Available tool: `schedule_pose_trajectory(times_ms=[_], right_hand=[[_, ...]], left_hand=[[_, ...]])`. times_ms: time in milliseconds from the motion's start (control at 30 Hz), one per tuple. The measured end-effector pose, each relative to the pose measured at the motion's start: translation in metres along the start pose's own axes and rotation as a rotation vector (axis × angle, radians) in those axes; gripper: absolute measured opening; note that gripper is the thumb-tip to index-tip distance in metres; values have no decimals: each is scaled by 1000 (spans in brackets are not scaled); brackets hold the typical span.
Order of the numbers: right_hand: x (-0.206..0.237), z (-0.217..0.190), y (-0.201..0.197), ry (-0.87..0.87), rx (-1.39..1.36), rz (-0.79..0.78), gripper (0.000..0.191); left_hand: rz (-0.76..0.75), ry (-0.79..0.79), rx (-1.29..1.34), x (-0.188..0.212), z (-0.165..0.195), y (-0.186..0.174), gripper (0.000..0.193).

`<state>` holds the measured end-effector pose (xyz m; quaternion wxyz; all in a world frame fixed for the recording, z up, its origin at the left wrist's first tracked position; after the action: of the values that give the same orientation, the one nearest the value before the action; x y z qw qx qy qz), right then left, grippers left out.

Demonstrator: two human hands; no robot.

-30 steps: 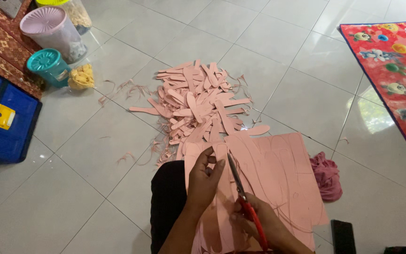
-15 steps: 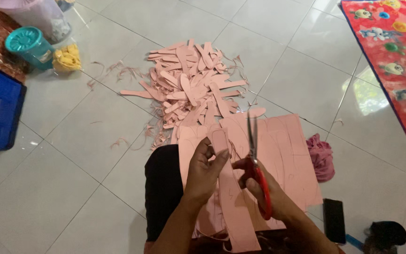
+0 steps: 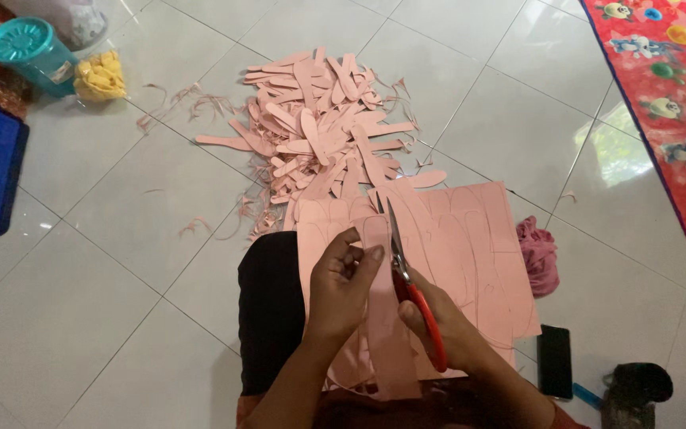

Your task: The person sits on the floor and uses red-handled scissors to cut elongated shapes from a sheet of pink material. The person repeatedly cuts along drawn outlines, rotating the sheet as needed, and accumulates cut pieces on the floor.

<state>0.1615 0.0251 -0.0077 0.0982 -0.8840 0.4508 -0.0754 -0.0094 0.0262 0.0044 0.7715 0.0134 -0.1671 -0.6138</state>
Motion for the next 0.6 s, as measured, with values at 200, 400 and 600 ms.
schedule_pose_trajectory(times_ms=[200, 400, 600], right_hand=[[4, 19, -2, 214, 29, -43, 74], [21, 22, 1, 293, 126, -31, 67], [20, 41, -3, 227, 43, -30, 53]], left_hand=[[-90, 9, 21, 2, 11, -2, 38], [-57, -5, 67, -2, 4, -10, 32], [-119, 39, 229, -13, -2, -18, 18]])
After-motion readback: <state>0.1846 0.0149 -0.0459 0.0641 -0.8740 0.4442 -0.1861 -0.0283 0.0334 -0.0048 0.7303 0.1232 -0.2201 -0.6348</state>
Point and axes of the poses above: each hand's wrist, its own x-axis away from the middle knuckle, its own y-axis out of the palm, z = x × y, the point moved 4 cm from there along -x, towards the middle knuckle, and after that the axes turned 8 degrees about -y, right-handed, at the moved point
